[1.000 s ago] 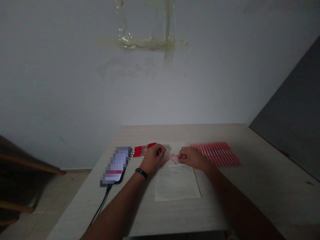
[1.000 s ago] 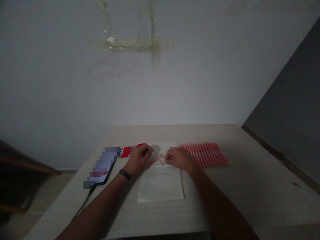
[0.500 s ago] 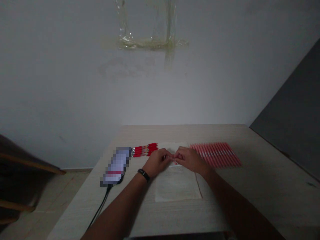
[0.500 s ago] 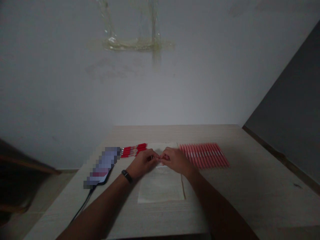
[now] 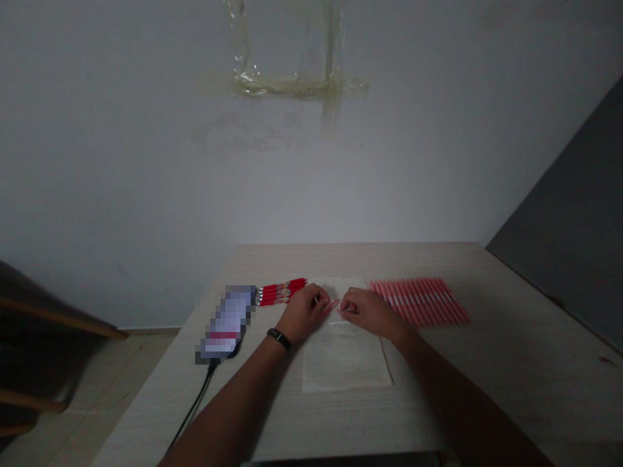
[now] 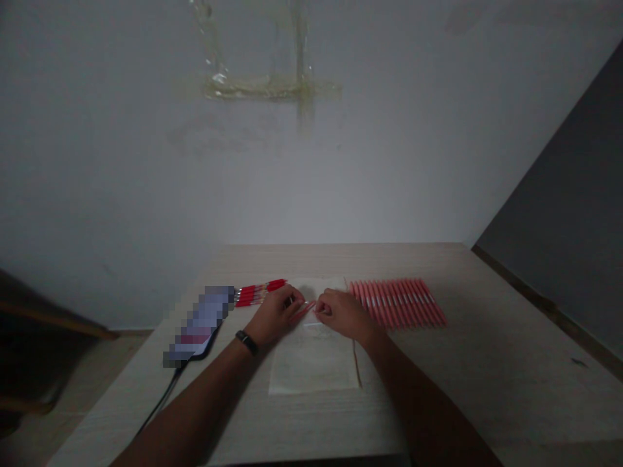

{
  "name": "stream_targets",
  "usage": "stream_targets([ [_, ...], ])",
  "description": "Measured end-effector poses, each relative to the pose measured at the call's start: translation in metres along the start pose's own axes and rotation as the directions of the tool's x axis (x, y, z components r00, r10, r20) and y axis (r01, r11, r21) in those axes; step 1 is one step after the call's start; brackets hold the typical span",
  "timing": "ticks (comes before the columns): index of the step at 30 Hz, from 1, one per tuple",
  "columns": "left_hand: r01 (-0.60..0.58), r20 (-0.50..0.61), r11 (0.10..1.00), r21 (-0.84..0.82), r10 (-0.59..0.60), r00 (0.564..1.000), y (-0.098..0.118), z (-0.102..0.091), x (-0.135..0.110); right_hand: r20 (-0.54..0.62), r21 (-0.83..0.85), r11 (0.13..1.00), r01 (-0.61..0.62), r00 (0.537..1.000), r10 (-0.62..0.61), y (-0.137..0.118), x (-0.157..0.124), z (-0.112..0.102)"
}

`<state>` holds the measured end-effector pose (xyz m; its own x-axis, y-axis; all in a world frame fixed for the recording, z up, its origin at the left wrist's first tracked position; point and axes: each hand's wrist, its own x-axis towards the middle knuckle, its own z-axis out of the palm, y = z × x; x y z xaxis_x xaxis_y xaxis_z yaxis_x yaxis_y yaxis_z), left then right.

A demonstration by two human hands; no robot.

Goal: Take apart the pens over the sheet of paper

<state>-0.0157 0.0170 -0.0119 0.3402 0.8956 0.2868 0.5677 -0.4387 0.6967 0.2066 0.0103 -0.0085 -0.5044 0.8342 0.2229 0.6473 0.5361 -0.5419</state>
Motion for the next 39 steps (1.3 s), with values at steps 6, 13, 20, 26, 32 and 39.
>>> stream_targets([
  [6,0.007,0.0,1.0,0.001,-0.007,1.0,0.0006,0.0001,-0.0003,-0.006,-0.038,0.998,-0.04,0.999,0.04,0.0006,0.0003,-0.0021],
  [13,0.024,-0.011,0.999,-0.022,-0.024,1.0,0.0031,-0.0003,-0.0006,-0.015,-0.063,0.996,-0.062,0.998,0.061,0.0015,-0.0006,-0.0018],
  [20,0.025,-0.003,0.999,-0.021,-0.025,1.0,0.0055,-0.0017,-0.0003,-0.016,-0.09,0.991,-0.102,0.995,0.101,0.005,0.0005,0.0008],
  [26,0.028,-0.002,1.0,-0.012,-0.029,1.0,0.0047,-0.0016,-0.001,-0.065,0.003,0.997,-0.076,0.995,0.076,0.0029,0.0017,-0.0006],
  [32,0.024,0.001,1.0,-0.008,-0.024,1.0,0.0052,-0.0011,-0.0008,-0.108,0.192,0.981,-0.041,0.992,0.062,-0.0014,0.0026,-0.0012],
  [39,0.014,0.007,1.0,-0.02,-0.014,1.0,0.0052,-0.0003,-0.0012,-0.134,0.204,0.979,0.015,0.991,0.012,-0.0029,0.0025,0.0],
])
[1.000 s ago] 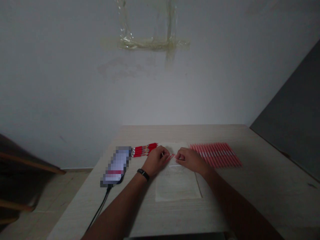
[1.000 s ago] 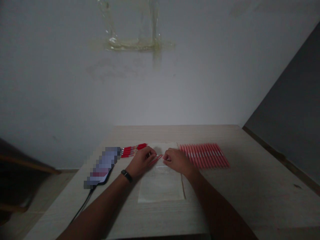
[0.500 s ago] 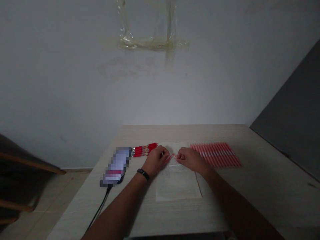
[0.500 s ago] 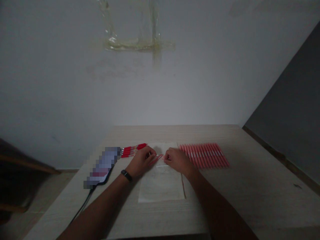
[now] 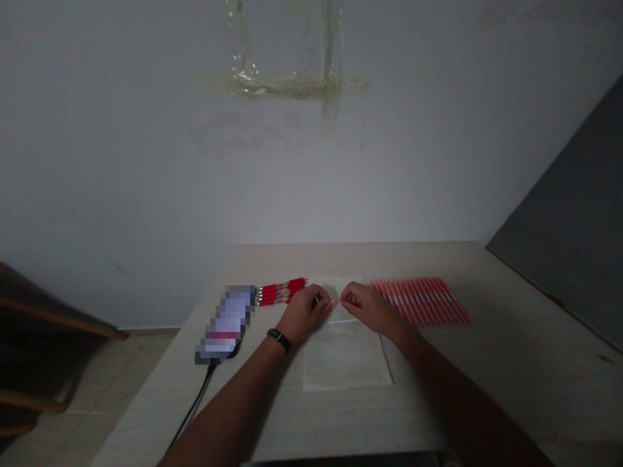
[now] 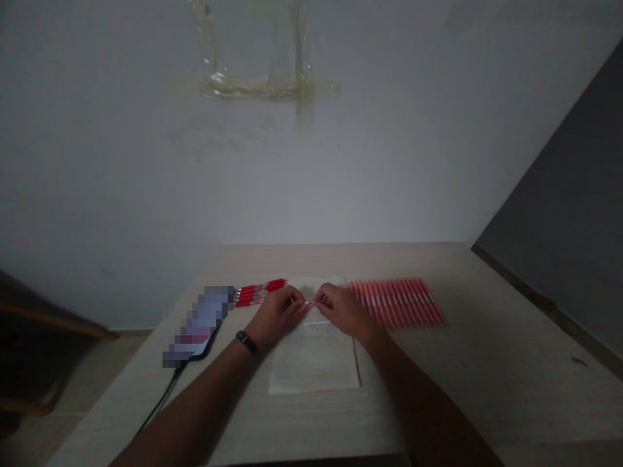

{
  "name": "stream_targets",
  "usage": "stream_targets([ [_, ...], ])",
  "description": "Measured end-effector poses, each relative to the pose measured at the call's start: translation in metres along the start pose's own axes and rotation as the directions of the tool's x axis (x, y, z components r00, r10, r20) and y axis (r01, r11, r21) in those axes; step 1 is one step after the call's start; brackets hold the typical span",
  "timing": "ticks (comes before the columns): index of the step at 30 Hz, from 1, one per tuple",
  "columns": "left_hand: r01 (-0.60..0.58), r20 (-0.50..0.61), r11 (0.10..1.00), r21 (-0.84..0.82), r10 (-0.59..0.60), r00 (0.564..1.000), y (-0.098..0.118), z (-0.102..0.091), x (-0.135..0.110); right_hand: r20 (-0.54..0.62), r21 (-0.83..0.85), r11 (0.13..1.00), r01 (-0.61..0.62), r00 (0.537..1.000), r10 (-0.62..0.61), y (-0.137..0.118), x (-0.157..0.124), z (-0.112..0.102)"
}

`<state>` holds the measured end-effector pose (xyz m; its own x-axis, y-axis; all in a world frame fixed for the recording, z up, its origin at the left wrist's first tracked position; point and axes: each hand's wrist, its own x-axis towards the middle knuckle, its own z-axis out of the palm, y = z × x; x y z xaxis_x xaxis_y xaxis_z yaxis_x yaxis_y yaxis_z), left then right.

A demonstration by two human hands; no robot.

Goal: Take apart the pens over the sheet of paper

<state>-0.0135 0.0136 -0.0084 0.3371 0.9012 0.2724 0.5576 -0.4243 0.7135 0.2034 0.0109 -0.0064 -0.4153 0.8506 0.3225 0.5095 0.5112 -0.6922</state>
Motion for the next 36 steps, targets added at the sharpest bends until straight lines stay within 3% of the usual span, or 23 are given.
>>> stream_targets([
  [7,-0.016,0.01,1.0,0.024,0.016,1.0,-0.002,0.001,0.0,0.005,-0.001,0.999,0.052,0.999,-0.052,0.002,-0.001,0.001],
  [20,-0.055,0.067,0.998,-0.038,0.057,0.996,0.005,0.001,-0.002,0.011,0.191,0.982,-0.005,1.0,0.003,0.009,-0.002,0.011],
  [30,-0.053,0.063,0.994,-0.096,0.059,0.996,0.004,0.003,-0.003,0.027,0.092,0.995,0.022,0.999,-0.025,-0.003,-0.003,0.008],
  [36,-0.027,0.021,0.998,-0.055,0.028,0.999,0.006,0.003,-0.003,-0.029,0.061,0.998,0.005,1.0,-0.003,0.007,0.0,0.004],
])
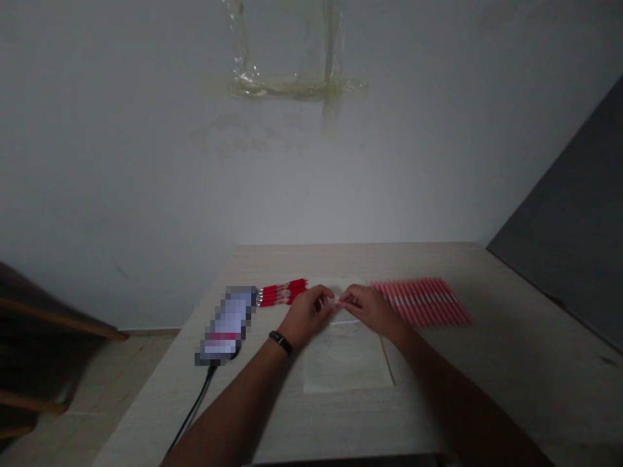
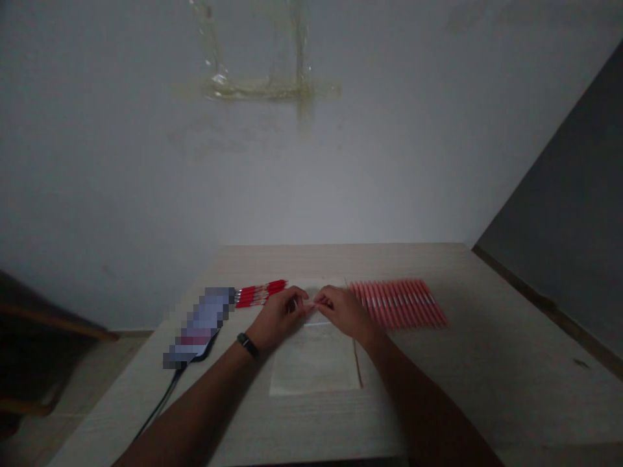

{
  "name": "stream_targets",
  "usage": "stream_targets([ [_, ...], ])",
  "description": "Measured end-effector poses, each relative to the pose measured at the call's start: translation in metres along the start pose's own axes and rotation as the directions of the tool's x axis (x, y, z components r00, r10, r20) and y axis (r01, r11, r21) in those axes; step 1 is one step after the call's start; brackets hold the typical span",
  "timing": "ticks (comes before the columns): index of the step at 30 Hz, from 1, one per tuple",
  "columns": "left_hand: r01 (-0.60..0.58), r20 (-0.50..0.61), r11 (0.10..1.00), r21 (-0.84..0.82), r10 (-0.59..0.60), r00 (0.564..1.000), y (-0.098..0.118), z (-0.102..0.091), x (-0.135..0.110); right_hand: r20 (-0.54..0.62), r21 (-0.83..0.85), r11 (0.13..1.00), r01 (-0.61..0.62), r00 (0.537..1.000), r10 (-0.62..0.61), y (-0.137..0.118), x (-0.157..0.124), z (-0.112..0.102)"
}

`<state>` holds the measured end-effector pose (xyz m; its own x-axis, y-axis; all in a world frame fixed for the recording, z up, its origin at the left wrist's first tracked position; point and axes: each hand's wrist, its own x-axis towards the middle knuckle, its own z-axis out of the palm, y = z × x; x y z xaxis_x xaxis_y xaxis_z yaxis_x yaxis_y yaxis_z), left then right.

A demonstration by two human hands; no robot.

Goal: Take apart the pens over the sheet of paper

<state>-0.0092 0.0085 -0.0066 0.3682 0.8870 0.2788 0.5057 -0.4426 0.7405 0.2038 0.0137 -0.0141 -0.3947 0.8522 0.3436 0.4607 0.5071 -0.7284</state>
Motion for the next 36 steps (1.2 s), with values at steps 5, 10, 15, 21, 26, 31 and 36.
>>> stream_targets([
  [5,0.054,-0.056,0.995,0.078,-0.049,0.997,-0.007,-0.002,0.001,-0.06,-0.061,0.998,-0.014,0.998,0.01,0.003,0.002,-0.006],
  [10,0.1,-0.005,0.985,0.14,-0.1,0.995,-0.014,-0.002,0.0,-0.066,-0.066,0.998,-0.007,0.998,0.003,0.001,0.002,-0.006],
  [15,0.078,0.04,0.983,0.168,-0.085,0.996,-0.015,0.0,-0.001,-0.058,-0.054,0.998,-0.018,0.998,0.015,0.001,0.002,-0.006],
  [21,0.058,0.068,0.984,0.17,-0.07,0.995,-0.012,0.0,-0.002,-0.041,-0.058,0.998,-0.037,0.999,0.035,0.003,0.002,-0.007],
  [26,0.058,0.034,0.99,0.132,-0.063,0.997,-0.013,-0.001,-0.001,-0.097,-0.111,0.991,-0.069,0.994,0.058,0.01,0.002,-0.007],
  [31,0.03,0.016,0.988,0.153,-0.033,0.999,-0.012,-0.003,0.001,-0.132,-0.132,0.988,-0.08,0.989,0.063,0.015,0.002,-0.007],
  [36,-0.018,0.05,0.987,0.161,0.01,0.999,-0.008,-0.004,0.001,-0.109,-0.131,0.99,-0.057,0.993,0.043,0.012,0.002,-0.008],
])
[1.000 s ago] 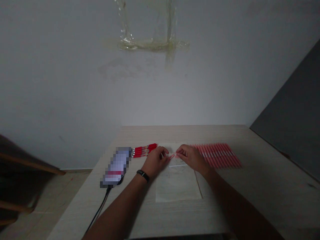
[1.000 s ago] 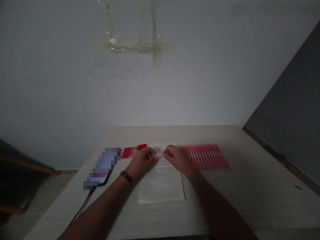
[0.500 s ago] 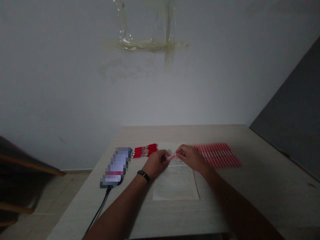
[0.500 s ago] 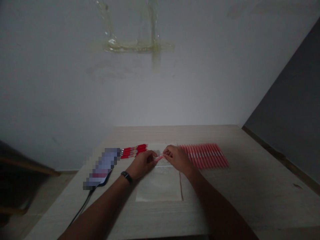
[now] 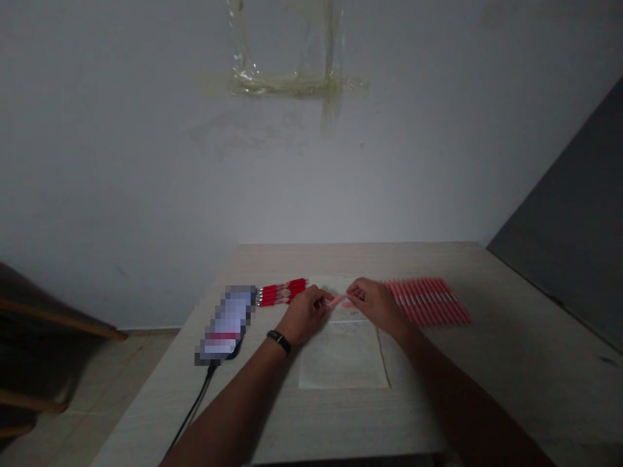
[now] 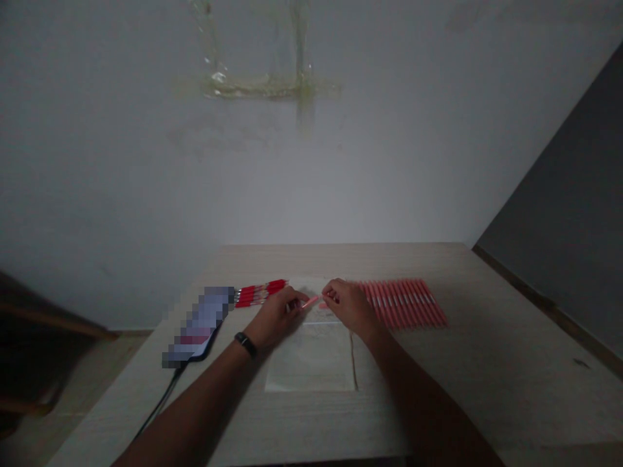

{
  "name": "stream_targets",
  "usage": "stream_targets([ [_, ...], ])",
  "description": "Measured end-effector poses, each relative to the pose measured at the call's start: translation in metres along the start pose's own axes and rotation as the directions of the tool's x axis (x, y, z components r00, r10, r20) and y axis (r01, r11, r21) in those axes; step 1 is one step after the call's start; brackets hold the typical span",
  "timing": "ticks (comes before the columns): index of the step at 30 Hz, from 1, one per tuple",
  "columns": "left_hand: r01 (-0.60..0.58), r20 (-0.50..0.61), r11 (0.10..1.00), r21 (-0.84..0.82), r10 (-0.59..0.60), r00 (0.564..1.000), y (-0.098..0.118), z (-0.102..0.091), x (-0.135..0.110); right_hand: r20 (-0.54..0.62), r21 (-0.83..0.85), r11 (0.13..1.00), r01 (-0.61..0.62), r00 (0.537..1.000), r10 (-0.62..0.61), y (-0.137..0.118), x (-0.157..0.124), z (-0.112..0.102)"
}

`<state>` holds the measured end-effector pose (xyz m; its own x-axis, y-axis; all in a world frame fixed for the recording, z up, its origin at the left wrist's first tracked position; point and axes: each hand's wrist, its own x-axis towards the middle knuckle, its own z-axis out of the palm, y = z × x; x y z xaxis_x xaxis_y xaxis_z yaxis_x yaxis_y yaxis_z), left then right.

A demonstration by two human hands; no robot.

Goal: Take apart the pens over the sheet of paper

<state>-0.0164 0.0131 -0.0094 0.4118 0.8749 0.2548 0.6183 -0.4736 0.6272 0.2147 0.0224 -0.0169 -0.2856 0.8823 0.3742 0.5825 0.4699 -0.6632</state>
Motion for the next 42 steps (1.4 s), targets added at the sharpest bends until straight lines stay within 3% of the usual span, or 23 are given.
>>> stream_targets([
  [8,-0.015,0.015,0.998,-0.055,0.016,1.0,0.004,0.0,0.0,0.068,0.089,0.995,0.051,0.996,-0.057,-0.006,0.0,0.0],
  [20,0.02,-0.101,0.973,-0.229,-0.044,0.994,0.004,-0.002,0.002,-0.011,0.03,0.999,0.028,1.0,-0.028,-0.006,0.0,-0.002],
  [32,0.004,-0.067,0.983,-0.186,-0.017,0.998,0.006,-0.002,0.001,0.026,-0.007,0.999,0.047,0.999,-0.047,-0.005,0.0,-0.006],
  [37,-0.002,-0.068,0.987,-0.158,-0.009,0.998,0.004,-0.005,0.001,0.165,-0.055,0.993,0.103,0.982,-0.093,-0.002,0.0,-0.017],
  [42,0.075,-0.049,0.974,-0.215,-0.088,0.995,-0.001,-0.002,-0.001,0.337,-0.087,0.988,0.129,0.937,-0.093,0.005,-0.002,-0.026],
])
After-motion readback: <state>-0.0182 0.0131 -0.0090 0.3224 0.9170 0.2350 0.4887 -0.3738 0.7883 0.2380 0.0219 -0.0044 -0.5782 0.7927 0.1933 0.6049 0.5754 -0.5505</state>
